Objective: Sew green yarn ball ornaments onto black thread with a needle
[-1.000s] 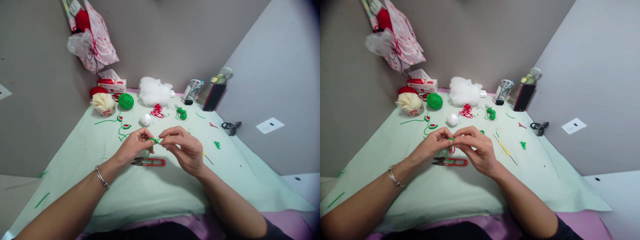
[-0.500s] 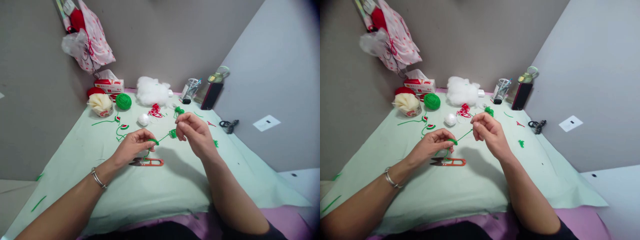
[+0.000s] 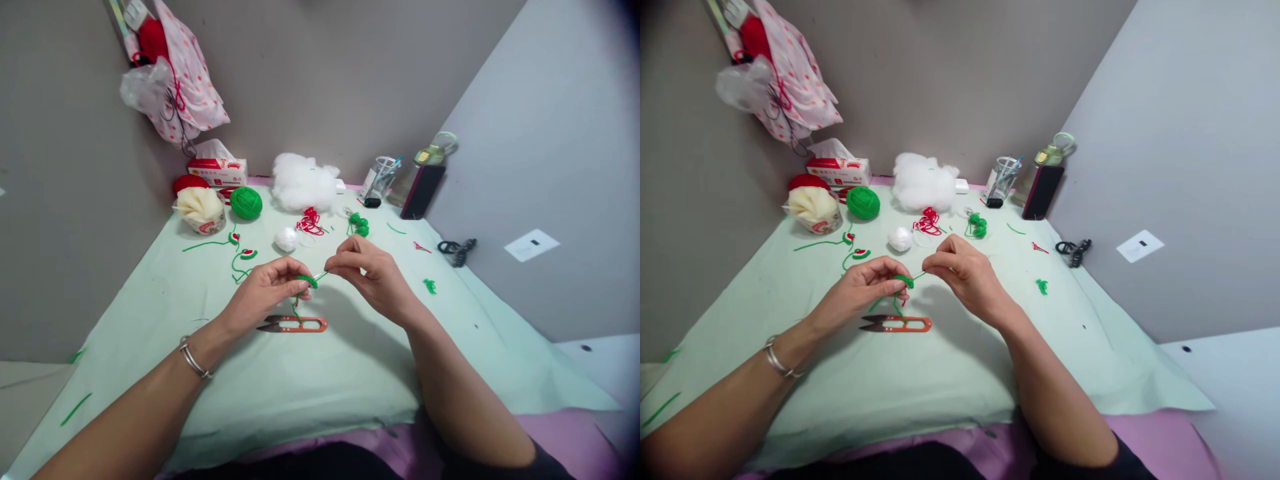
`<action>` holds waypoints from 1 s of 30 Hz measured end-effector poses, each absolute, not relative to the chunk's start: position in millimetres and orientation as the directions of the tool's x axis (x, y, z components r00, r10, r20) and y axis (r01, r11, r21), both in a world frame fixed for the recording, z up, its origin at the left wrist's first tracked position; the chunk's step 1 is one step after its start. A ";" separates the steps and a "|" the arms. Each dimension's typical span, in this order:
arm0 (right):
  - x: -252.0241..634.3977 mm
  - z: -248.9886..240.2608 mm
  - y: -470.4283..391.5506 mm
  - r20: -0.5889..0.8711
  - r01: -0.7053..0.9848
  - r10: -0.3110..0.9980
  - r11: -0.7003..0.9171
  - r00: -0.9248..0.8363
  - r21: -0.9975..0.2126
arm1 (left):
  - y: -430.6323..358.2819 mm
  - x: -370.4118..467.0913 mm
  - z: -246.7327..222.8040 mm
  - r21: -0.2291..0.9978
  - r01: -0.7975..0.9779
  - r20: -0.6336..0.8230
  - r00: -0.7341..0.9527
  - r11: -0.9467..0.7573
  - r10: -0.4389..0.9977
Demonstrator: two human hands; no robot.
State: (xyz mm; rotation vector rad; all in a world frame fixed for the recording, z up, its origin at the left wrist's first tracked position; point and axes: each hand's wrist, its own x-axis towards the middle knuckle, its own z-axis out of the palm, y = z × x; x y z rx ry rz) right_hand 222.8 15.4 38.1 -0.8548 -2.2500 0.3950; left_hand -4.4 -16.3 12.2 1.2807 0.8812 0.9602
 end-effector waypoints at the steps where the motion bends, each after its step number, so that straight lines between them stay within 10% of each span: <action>1: 223.0 38.2 15.4 0.495 0.468 0.675 0.737 -0.547 -0.488 | -16.4 -4.7 12.1 0.996 -0.082 -0.007 0.362 0.039 0.932; 22: 209.2 30.3 8.8 0.488 0.333 0.648 0.741 -0.585 -0.583 | -16.0 -1.6 6.8 0.977 -0.191 -0.013 0.397 0.096 0.918; 30: 198.2 23.5 -3.5 0.535 0.400 0.583 0.811 -0.611 -0.426 | -15.1 2.3 -1.6 0.969 -0.207 -0.052 0.367 0.136 0.929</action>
